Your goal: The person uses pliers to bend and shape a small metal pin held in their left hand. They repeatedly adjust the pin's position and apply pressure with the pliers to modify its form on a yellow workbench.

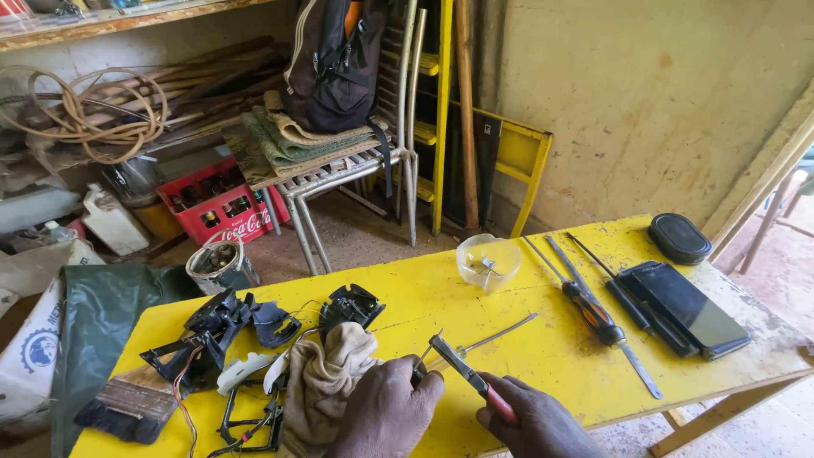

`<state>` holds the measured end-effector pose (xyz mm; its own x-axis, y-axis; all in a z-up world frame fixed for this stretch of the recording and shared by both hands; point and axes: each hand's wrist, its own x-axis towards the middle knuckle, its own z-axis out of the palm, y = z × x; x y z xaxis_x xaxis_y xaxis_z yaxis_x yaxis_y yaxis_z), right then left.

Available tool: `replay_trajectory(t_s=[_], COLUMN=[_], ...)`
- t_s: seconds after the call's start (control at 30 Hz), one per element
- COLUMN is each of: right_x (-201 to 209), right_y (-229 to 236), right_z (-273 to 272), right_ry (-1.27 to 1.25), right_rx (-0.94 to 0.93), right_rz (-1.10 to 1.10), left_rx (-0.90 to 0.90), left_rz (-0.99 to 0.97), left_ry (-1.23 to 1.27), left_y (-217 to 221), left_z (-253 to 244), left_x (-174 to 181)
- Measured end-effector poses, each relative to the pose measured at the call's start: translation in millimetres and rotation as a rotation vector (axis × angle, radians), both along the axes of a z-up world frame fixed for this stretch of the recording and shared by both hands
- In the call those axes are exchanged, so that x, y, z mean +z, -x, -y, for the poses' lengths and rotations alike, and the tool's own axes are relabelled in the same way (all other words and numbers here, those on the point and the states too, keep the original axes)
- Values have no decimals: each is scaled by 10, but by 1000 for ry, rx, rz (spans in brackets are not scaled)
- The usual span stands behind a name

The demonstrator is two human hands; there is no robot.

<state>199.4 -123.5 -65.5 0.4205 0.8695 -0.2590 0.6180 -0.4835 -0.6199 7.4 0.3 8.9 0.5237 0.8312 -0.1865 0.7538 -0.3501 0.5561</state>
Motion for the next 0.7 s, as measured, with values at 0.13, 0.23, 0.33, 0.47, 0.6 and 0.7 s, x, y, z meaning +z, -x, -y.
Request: replay_trajectory(t_s=[0.13,0.23,0.33,0.47,0.6,0.7], right_x=[98,157,337,197,74,-78], right_y=[32,52,185,173,196,200], right_z=[14,14,54,11,-20,2], right_ry=[19,48,14,-1,-42,-100], right_rx=[9,-59,-134,-122,-184,-214], right_rz=[2,-21,-137,-117,-57,-26], left_rx=[12,-1,4,-40,-88,-84], left_rz=[-31,-51,49,167,181,149], left_ry=[4,26,-97,-130,-179,-241], left_y=[-24,-20,18,84,94,67], left_z=[-3,16,-21,-31,-33,-5], left_x=[-30,74,-46,-41,-77,-142])
